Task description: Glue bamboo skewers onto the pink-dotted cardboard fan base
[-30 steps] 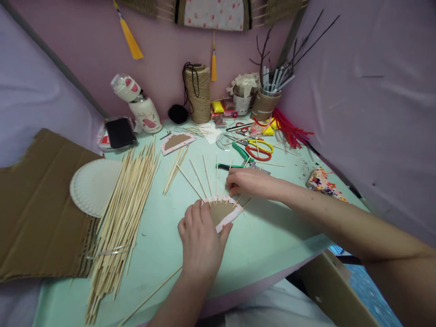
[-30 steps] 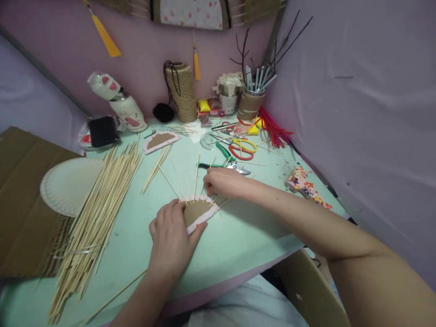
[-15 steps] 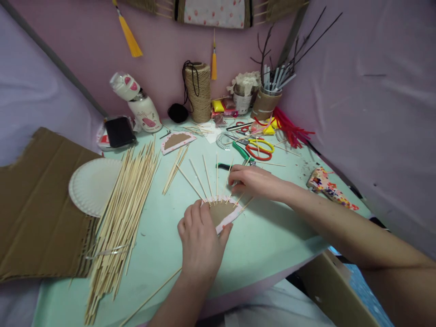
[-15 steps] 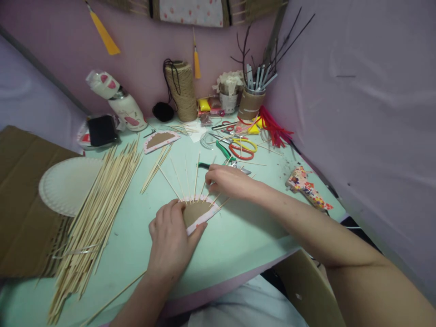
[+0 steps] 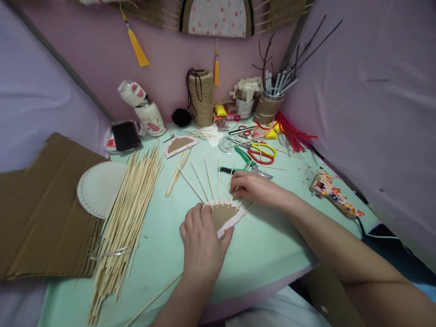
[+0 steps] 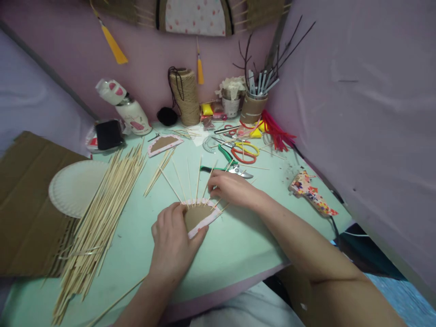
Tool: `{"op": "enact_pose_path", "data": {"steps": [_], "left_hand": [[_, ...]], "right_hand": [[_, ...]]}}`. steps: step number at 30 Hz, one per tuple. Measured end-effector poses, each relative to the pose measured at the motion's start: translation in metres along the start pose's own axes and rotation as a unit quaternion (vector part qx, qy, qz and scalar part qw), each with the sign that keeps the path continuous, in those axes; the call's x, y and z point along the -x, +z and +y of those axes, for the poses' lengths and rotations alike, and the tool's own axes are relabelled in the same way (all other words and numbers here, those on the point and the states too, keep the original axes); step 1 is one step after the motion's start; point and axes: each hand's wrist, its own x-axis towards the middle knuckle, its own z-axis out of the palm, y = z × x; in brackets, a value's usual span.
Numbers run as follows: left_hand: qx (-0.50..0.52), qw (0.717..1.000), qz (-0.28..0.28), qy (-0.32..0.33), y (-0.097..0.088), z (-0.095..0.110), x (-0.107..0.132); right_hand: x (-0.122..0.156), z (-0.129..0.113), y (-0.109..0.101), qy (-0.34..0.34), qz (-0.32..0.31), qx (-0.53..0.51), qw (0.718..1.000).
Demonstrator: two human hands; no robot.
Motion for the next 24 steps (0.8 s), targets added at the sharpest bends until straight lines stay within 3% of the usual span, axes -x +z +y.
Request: {"op": "enact_pose_path", "data": {"steps": [18,21,24], "left_hand": [[0.005,1.0,-0.016,0.004,0.003,-0.004,0.002],[0.002,1.0,-0.017,0.003,0.004,-0.005,0.002],[0.003,1.0,-0.016,0.006,0.005,-0.005,0.002]], "right_hand": [[-0.001,0.003,0.003,-0.004,-0.003,-0.002,1.0],[0.007,0.01,-0.006,-0.023,0.049,-0.012,0.998],[0.021,0.021,-0.023,-0.019,0.169,-0.038,0.985]]}}
